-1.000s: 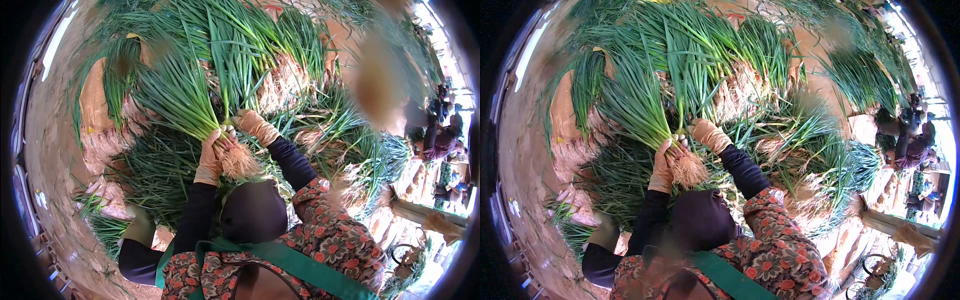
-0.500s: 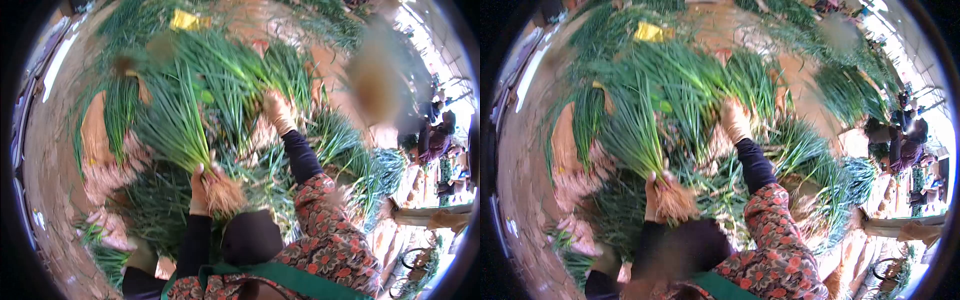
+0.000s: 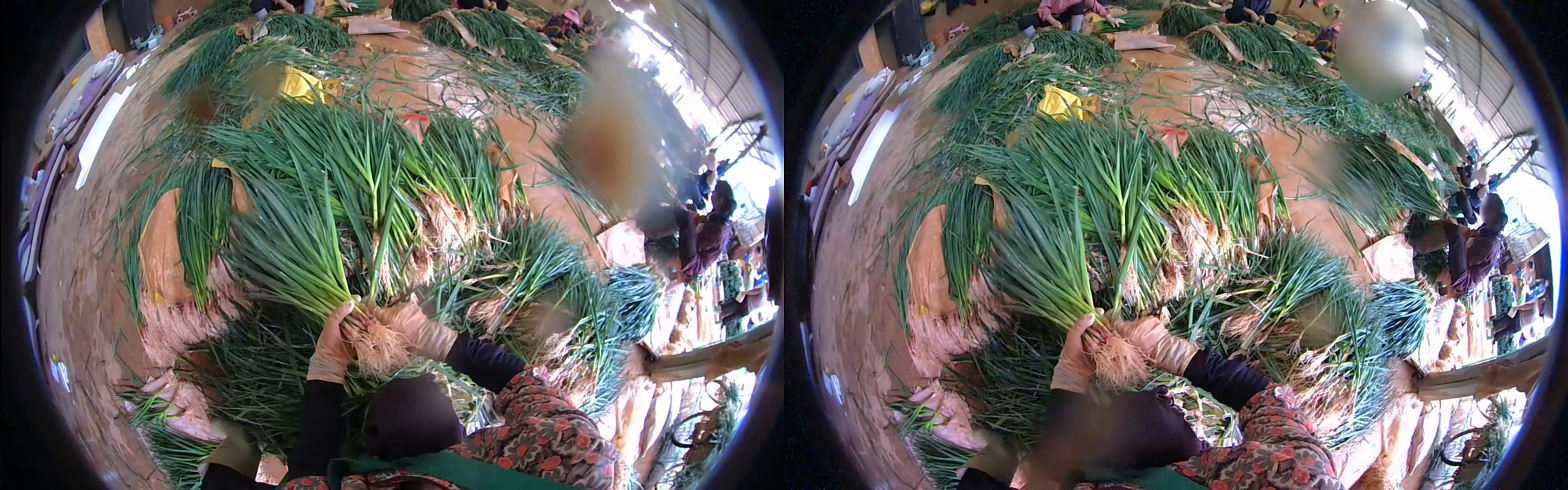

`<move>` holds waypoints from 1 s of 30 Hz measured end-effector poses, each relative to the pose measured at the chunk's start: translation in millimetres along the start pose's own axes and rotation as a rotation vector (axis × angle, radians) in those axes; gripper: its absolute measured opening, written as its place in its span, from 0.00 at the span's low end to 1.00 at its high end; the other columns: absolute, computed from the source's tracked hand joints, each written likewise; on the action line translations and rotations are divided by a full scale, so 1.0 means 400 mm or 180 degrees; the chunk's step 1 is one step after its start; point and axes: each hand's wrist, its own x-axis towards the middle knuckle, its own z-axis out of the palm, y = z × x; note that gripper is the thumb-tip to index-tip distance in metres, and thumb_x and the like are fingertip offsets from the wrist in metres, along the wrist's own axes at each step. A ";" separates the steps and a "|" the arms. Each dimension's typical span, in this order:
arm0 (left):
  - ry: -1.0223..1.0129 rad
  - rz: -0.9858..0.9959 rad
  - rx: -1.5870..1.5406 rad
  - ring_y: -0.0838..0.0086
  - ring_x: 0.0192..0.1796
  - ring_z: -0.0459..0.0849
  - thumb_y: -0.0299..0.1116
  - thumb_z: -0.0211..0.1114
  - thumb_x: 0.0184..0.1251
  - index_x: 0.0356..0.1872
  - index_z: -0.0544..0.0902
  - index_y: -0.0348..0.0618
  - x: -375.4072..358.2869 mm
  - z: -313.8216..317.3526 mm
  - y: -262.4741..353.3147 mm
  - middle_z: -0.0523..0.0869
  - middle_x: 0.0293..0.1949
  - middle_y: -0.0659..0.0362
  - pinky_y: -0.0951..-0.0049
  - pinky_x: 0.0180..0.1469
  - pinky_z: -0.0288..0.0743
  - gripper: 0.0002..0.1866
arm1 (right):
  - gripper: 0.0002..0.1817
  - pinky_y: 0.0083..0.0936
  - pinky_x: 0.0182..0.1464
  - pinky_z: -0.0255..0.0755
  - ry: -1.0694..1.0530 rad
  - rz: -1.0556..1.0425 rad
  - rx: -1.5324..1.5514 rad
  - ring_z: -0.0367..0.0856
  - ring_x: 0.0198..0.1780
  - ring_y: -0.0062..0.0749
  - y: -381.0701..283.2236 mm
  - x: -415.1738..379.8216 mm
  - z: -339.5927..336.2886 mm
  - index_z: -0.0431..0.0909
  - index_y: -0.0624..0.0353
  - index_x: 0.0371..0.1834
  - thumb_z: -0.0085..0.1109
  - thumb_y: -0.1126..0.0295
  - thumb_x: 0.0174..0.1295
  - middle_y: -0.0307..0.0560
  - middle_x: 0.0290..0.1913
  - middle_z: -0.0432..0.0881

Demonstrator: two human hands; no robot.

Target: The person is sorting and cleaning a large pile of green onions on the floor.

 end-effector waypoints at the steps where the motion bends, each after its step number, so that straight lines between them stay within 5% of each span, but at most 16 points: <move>1: -0.0008 -0.0098 0.0216 0.66 0.32 0.81 0.35 0.57 0.63 0.47 0.73 0.32 -0.004 -0.007 0.004 0.81 0.29 0.50 0.68 0.40 0.76 0.17 | 0.23 0.38 0.26 0.71 -0.0249 0.0057 0.0049 0.80 0.26 0.48 0.020 -0.006 0.026 0.66 0.54 0.60 0.49 0.59 0.62 0.56 0.28 0.78; 3: 0.0095 -0.0218 0.0573 0.65 0.32 0.81 0.35 0.55 0.64 0.44 0.74 0.30 -0.014 0.002 0.015 0.81 0.27 0.50 0.70 0.39 0.76 0.17 | 0.24 0.40 0.28 0.71 -0.0753 0.0175 0.0152 0.80 0.28 0.50 0.027 -0.005 0.040 0.66 0.55 0.59 0.51 0.58 0.60 0.57 0.27 0.78; 6: -0.0103 -0.0073 0.0538 0.65 0.32 0.81 0.37 0.55 0.63 0.38 0.77 0.30 -0.016 -0.010 0.008 0.81 0.25 0.50 0.70 0.40 0.76 0.16 | 0.24 0.42 0.32 0.71 -0.0616 -0.0252 -0.0574 0.80 0.31 0.52 -0.008 -0.036 -0.024 0.68 0.57 0.56 0.53 0.58 0.58 0.56 0.26 0.78; 7: -0.0037 -0.0201 0.0495 0.64 0.32 0.81 0.39 0.56 0.62 0.30 0.78 0.30 -0.030 0.003 0.018 0.80 0.24 0.50 0.69 0.42 0.75 0.17 | 0.20 0.42 0.37 0.71 -0.1006 0.0156 -0.0446 0.80 0.35 0.51 0.030 -0.036 -0.011 0.71 0.59 0.51 0.53 0.60 0.59 0.57 0.27 0.79; 10: 0.0049 0.0035 0.0587 0.63 0.33 0.81 0.40 0.57 0.61 0.28 0.78 0.30 -0.049 0.006 0.042 0.80 0.24 0.50 0.67 0.46 0.76 0.17 | 0.19 0.39 0.37 0.71 -0.1423 0.0878 0.0431 0.81 0.37 0.46 0.099 -0.033 0.018 0.72 0.60 0.47 0.53 0.58 0.61 0.54 0.28 0.79; 12: -0.0072 0.0038 0.0164 0.63 0.33 0.80 0.39 0.57 0.61 0.30 0.78 0.29 -0.042 -0.014 0.013 0.80 0.24 0.49 0.65 0.50 0.75 0.18 | 0.18 0.29 0.54 0.68 -0.0894 0.1329 0.3022 0.74 0.47 0.26 0.091 -0.008 0.027 0.76 0.57 0.40 0.52 0.52 0.63 0.41 0.43 0.78; 16: -0.0069 -0.0124 0.0060 0.67 0.33 0.80 0.38 0.57 0.61 0.36 0.78 0.30 -0.032 0.000 -0.008 0.81 0.27 0.51 0.69 0.46 0.76 0.16 | 0.18 0.17 0.20 0.66 -0.0002 0.1810 0.4902 0.64 0.17 0.16 0.049 0.120 0.057 0.76 0.54 0.37 0.50 0.50 0.65 0.34 0.25 0.73; 17: -0.0015 -0.0033 0.0059 0.68 0.33 0.80 0.38 0.57 0.61 0.38 0.78 0.32 -0.027 -0.002 -0.011 0.81 0.28 0.52 0.71 0.44 0.76 0.16 | 0.16 0.17 0.10 0.52 0.0205 0.1575 0.4023 0.59 0.11 0.16 0.035 0.138 0.059 0.76 0.55 0.36 0.50 0.53 0.66 0.32 0.22 0.73; 18: 0.0076 0.0043 0.0045 0.70 0.32 0.80 0.37 0.57 0.61 0.39 0.78 0.33 -0.027 -0.014 -0.018 0.81 0.28 0.53 0.72 0.42 0.76 0.15 | 0.14 0.18 0.15 0.60 0.0015 0.1642 0.4372 0.65 0.16 0.17 0.029 0.134 0.051 0.76 0.55 0.36 0.51 0.56 0.65 0.33 0.23 0.74; 21: 0.0264 -0.0073 -0.0369 0.71 0.34 0.80 0.38 0.58 0.62 0.42 0.78 0.39 -0.057 0.011 0.003 0.82 0.31 0.56 0.72 0.42 0.76 0.14 | 0.09 0.21 0.33 0.68 0.0900 0.1385 0.5904 0.72 0.29 0.23 0.022 0.172 0.110 0.75 0.54 0.35 0.51 0.61 0.65 0.34 0.27 0.74; 22: 0.0617 0.0114 -0.0390 0.71 0.34 0.80 0.40 0.59 0.62 0.39 0.78 0.39 -0.096 0.066 0.014 0.81 0.30 0.56 0.70 0.44 0.76 0.13 | 0.09 0.27 0.24 0.66 0.0841 0.0974 0.5941 0.71 0.21 0.26 0.012 0.153 0.097 0.71 0.52 0.41 0.54 0.62 0.63 0.37 0.22 0.71; 24: 0.0475 0.0431 -0.0398 0.69 0.34 0.80 0.40 0.61 0.60 0.33 0.76 0.37 -0.071 0.021 -0.017 0.80 0.29 0.54 0.71 0.43 0.75 0.14 | 0.09 0.22 0.18 0.56 0.1135 0.2041 0.8640 0.58 0.16 0.19 0.004 0.160 0.083 0.68 0.55 0.36 0.46 0.62 0.67 0.30 0.18 0.61; 25: 0.0048 0.0414 -0.0366 0.68 0.34 0.80 0.40 0.61 0.59 0.31 0.76 0.36 -0.031 -0.026 -0.029 0.80 0.27 0.53 0.70 0.43 0.75 0.14 | 0.10 0.22 0.15 0.51 0.0698 0.1642 0.8550 0.54 0.14 0.18 0.041 0.163 0.101 0.68 0.54 0.33 0.44 0.61 0.67 0.28 0.16 0.57; 26: -0.0419 0.0408 -0.0320 0.67 0.34 0.80 0.39 0.62 0.59 0.29 0.76 0.35 0.000 -0.071 -0.044 0.80 0.26 0.53 0.70 0.42 0.76 0.15 | 0.12 0.20 0.14 0.46 0.1111 0.1352 0.7748 0.50 0.12 0.17 0.024 0.164 0.073 0.67 0.53 0.30 0.45 0.59 0.68 0.26 0.14 0.54; 28: -0.0357 0.0162 -0.0790 0.66 0.33 0.80 0.39 0.62 0.59 0.27 0.77 0.34 -0.018 -0.046 -0.033 0.80 0.25 0.52 0.69 0.42 0.76 0.15 | 0.14 0.18 0.12 0.43 0.1364 0.1700 0.6231 0.48 0.10 0.17 0.098 0.178 0.055 0.71 0.54 0.32 0.45 0.57 0.68 0.26 0.12 0.53; 30: -0.0251 0.0142 -0.0756 0.65 0.32 0.80 0.39 0.61 0.59 0.25 0.77 0.33 -0.010 -0.049 -0.022 0.80 0.25 0.50 0.67 0.42 0.76 0.16 | 0.15 0.17 0.12 0.41 0.0759 0.2065 0.5784 0.45 0.10 0.14 0.115 0.181 0.033 0.72 0.58 0.40 0.41 0.58 0.71 0.25 0.13 0.51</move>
